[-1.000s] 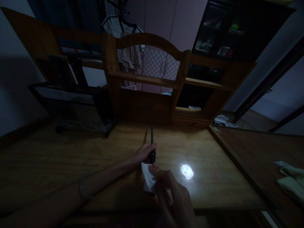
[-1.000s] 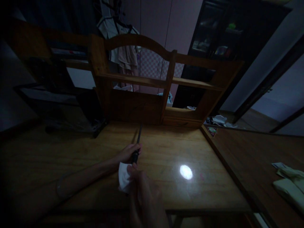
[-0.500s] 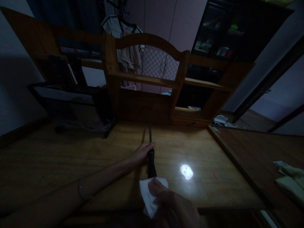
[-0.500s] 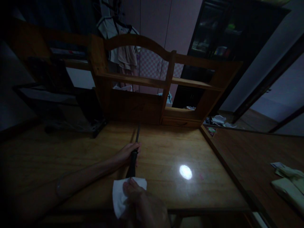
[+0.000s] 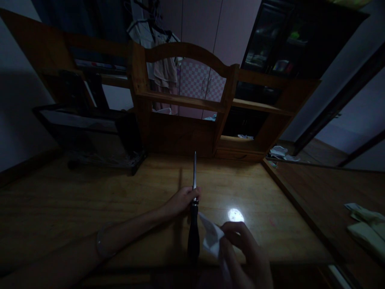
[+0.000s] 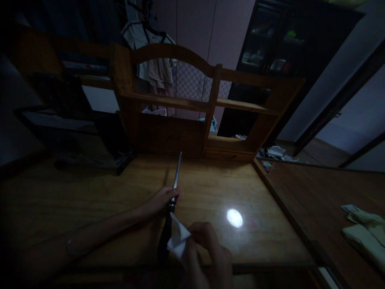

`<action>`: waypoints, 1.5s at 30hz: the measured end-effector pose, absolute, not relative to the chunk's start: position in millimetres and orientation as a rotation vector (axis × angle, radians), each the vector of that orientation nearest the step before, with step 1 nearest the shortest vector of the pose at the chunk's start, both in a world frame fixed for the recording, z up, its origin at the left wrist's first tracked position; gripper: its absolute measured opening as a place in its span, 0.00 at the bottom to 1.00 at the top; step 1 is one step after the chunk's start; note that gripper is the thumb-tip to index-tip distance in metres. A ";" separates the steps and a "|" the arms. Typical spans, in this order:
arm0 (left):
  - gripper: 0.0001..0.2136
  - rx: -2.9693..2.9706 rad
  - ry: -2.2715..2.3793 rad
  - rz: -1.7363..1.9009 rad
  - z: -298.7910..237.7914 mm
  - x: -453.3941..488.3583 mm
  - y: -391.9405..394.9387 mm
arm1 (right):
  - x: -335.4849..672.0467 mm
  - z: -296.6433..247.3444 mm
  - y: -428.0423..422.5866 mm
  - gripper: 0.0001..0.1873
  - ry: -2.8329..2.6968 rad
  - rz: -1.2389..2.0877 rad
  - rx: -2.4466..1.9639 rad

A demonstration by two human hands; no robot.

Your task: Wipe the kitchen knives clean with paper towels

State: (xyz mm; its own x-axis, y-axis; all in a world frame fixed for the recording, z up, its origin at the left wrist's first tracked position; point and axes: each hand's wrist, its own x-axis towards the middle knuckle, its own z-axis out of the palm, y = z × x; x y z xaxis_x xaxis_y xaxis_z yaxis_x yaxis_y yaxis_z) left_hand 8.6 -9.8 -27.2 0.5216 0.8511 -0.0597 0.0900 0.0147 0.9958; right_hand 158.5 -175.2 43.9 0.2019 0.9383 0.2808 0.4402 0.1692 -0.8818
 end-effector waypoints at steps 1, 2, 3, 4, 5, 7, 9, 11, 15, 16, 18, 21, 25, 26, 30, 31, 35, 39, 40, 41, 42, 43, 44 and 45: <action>0.26 1.454 0.841 0.737 -25.8 8.8 -11.5 | 160.0 45.4 -172.6 0.08 -1.396 0.613 -1.442; 0.26 1.445 0.812 0.752 -24.1 9.1 -13.1 | 161.0 46.5 -170.0 0.08 -1.386 0.620 -1.443; 0.25 1.429 0.784 0.773 -22.4 9.4 -14.7 | 161.4 47.1 -167.6 0.09 -1.373 0.628 -1.443; 0.25 1.407 0.760 0.796 -20.7 9.8 -16.2 | 161.2 47.1 -165.0 0.09 -1.358 0.634 -1.441; 0.25 1.381 0.743 0.816 -19.2 10.2 -17.6 | 160.4 46.5 -162.3 0.09 -1.342 0.640 -1.438; 0.25 1.331 0.726 0.840 -16.5 11.2 -19.7 | 157.2 43.6 -155.5 0.09 -1.330 0.657 -1.427; 0.26 1.267 0.705 0.827 -14.0 12.1 -21.1 | 152.7 38.6 -146.9 0.08 -1.367 0.681 -1.403; 0.28 1.212 0.669 0.795 -11.6 12.6 -21.9 | 147.7 31.9 -137.8 0.09 -1.443 0.690 -1.367; 0.27 1.152 0.609 0.790 -8.4 11.8 -21.8 | 140.2 18.5 -125.7 0.16 -1.577 0.631 -1.332; 0.27 1.149 0.608 0.802 -8.6 11.3 -21.7 | 139.7 16.6 -124.5 0.17 -1.592 0.617 -1.336; 0.27 1.161 0.612 0.817 -10.0 10.2 -21.6 | 140.4 15.8 -123.6 0.16 -1.617 0.610 -1.349; 0.28 1.180 0.605 0.804 -12.3 9.0 -22.9 | 145.1 20.4 -123.5 0.14 -1.660 0.630 -1.374; 0.31 1.225 0.602 0.778 -11.8 7.6 -26.0 | 151.7 27.9 -122.3 0.11 -1.665 0.697 -1.345; 0.31 1.244 0.606 0.765 -11.3 7.3 -26.7 | 152.6 29.2 -121.9 0.11 -1.644 0.734 -1.318; 0.31 1.312 0.627 0.717 -9.9 6.3 -27.8 | 153.8 34.3 -120.5 0.11 -1.526 0.862 -1.231; 0.31 1.325 0.619 0.702 -9.5 5.9 -27.8 | 154.0 35.5 -120.2 0.11 -1.501 0.886 -1.230; 0.29 1.400 0.579 0.633 -5.0 3.6 -28.0 | 156.2 37.2 -119.3 0.12 -1.433 0.966 -1.242; 0.27 1.483 0.585 0.631 2.6 1.4 -29.3 | 157.1 35.7 -119.7 0.12 -1.420 0.979 -1.255; 0.26 1.496 0.583 0.631 4.0 1.2 -29.6 | 156.7 35.8 -119.9 0.12 -1.419 0.983 -1.251; 0.26 1.505 0.581 0.630 5.0 1.2 -29.8 | 156.0 36.1 -120.2 0.12 -1.418 0.986 -1.243; 0.26 1.509 0.579 0.626 5.4 1.2 -29.9 | 155.2 36.7 -120.4 0.12 -1.417 0.989 -1.236; 0.25 1.506 0.575 0.626 5.0 1.5 -29.7 | 154.3 37.5 -120.6 0.12 -1.415 0.992 -1.232; 0.25 1.500 0.568 0.618 3.9 1.9 -29.5 | 153.3 38.3 -120.8 0.12 -1.415 0.990 -1.233; 0.25 1.491 0.562 0.612 2.2 2.3 -29.0 | 152.5 39.0 -121.0 0.12 -1.419 0.982 -1.237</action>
State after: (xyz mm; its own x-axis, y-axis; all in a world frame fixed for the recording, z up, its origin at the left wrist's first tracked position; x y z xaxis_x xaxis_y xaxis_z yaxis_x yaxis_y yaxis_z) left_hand 2.3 -29.0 2.2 0.7307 0.6821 0.0296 -0.0290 -0.0123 0.9995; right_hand 152.5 -121.0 39.0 -0.0072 0.9874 0.1579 0.2003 0.1561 -0.9672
